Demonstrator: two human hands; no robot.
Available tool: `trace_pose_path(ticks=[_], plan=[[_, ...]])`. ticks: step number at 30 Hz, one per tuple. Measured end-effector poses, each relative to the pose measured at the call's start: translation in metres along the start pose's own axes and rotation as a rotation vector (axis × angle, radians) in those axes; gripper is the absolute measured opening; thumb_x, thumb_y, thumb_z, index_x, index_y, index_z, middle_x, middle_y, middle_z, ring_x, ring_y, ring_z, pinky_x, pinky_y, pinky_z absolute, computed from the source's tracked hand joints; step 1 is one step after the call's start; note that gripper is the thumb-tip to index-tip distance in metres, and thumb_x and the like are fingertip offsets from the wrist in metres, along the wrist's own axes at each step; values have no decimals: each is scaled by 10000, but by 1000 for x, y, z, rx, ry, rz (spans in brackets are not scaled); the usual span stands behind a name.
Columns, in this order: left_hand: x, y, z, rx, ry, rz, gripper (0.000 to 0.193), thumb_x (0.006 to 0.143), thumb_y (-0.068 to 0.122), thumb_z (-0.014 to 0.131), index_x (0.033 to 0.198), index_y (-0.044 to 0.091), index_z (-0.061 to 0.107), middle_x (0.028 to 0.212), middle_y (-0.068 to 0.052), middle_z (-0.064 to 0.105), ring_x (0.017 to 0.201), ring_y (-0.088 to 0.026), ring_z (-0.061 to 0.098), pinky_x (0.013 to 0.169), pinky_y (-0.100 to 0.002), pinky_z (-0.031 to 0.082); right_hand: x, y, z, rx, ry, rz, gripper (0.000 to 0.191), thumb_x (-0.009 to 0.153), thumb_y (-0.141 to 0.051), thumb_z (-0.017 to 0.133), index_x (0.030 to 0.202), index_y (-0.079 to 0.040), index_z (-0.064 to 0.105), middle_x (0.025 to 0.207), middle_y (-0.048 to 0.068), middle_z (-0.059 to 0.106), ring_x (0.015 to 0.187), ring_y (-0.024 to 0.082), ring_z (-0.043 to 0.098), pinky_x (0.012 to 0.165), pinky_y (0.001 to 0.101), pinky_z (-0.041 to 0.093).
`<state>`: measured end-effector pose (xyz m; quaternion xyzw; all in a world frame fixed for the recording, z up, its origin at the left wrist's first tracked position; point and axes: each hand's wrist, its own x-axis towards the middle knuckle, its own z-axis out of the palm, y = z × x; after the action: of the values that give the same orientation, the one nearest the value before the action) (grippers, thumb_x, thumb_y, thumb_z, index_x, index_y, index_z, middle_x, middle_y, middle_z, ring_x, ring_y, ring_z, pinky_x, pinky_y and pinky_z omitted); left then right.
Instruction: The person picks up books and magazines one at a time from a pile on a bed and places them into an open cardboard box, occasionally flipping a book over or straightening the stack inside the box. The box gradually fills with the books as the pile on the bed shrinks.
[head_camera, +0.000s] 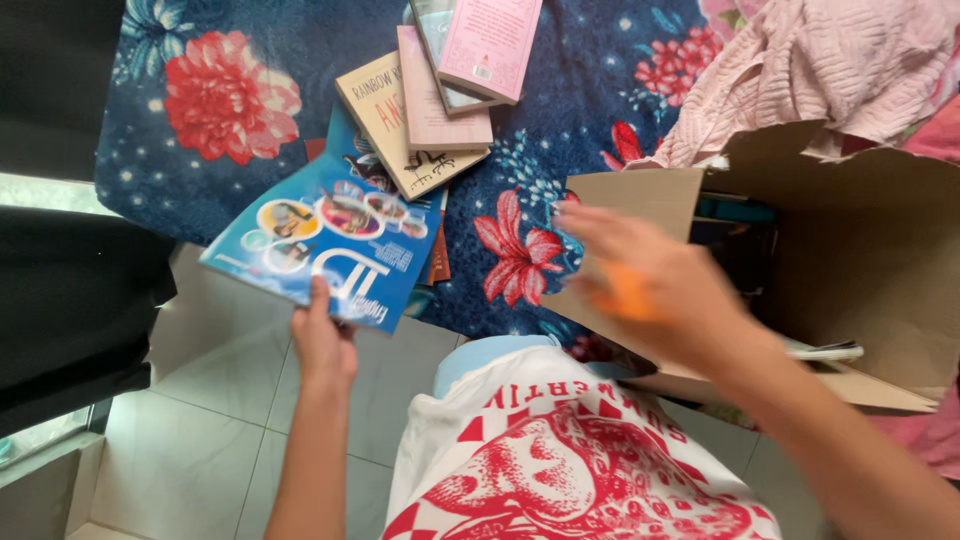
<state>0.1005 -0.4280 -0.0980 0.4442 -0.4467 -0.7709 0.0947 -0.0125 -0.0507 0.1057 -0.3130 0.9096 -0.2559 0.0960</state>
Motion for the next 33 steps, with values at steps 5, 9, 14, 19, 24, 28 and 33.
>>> trace_pose_path(ticks=[5,9,14,19,24,28,33], plan=[[-111,34,23,45,5,55,405,1021,262,598,1335,10,557,1238,-93,684,1043,-203,716,819,-357,602,32,-78,58,164,-44,-271,1049,709,-499,857,1481,5,358,1517,316,418,1309,490,499,1012,518,450],[-182,42,74,-5,-116,119,513,997,371,557,1379,33,512,1333,-74,649,1134,-181,704,869,-352,616,18,-121,56,-59,-183,-311,1078,657,-508,824,1511,-30,372,1485,295,468,1244,498,571,841,601,556],[-232,67,147,48,-386,242,685,1066,515,552,1463,-40,497,1405,-133,596,1200,-228,606,926,-380,522,-8,-110,0,-416,251,-269,537,951,-177,646,1435,3,494,1385,248,618,1092,451,700,702,476,614],[-273,89,221,14,-1013,310,693,1077,525,606,1524,26,427,1521,-70,523,1415,-234,528,1232,-447,454,-54,-21,-123,-301,208,-306,423,913,-57,631,1336,-48,623,1155,97,723,922,267,742,644,367,591],[-302,73,262,520,-1401,428,343,1094,325,589,1262,27,602,1441,-114,618,1369,-270,594,1134,-415,484,-150,50,-216,-42,187,-41,418,917,-99,649,1335,-87,642,1093,84,733,849,244,717,630,349,581],[-307,-8,292,1177,-1544,682,447,922,389,665,1257,93,686,1208,-120,739,1080,-339,706,874,-447,547,-217,90,-204,133,223,215,415,920,-133,663,1334,-118,658,1043,74,741,791,225,696,618,335,573],[-297,-104,313,1693,-1555,641,744,749,640,769,1116,7,637,1076,-189,694,986,-351,692,828,-452,553,-271,148,-200,204,196,414,410,924,-175,681,1333,-157,677,981,62,751,718,201,671,603,317,563]])
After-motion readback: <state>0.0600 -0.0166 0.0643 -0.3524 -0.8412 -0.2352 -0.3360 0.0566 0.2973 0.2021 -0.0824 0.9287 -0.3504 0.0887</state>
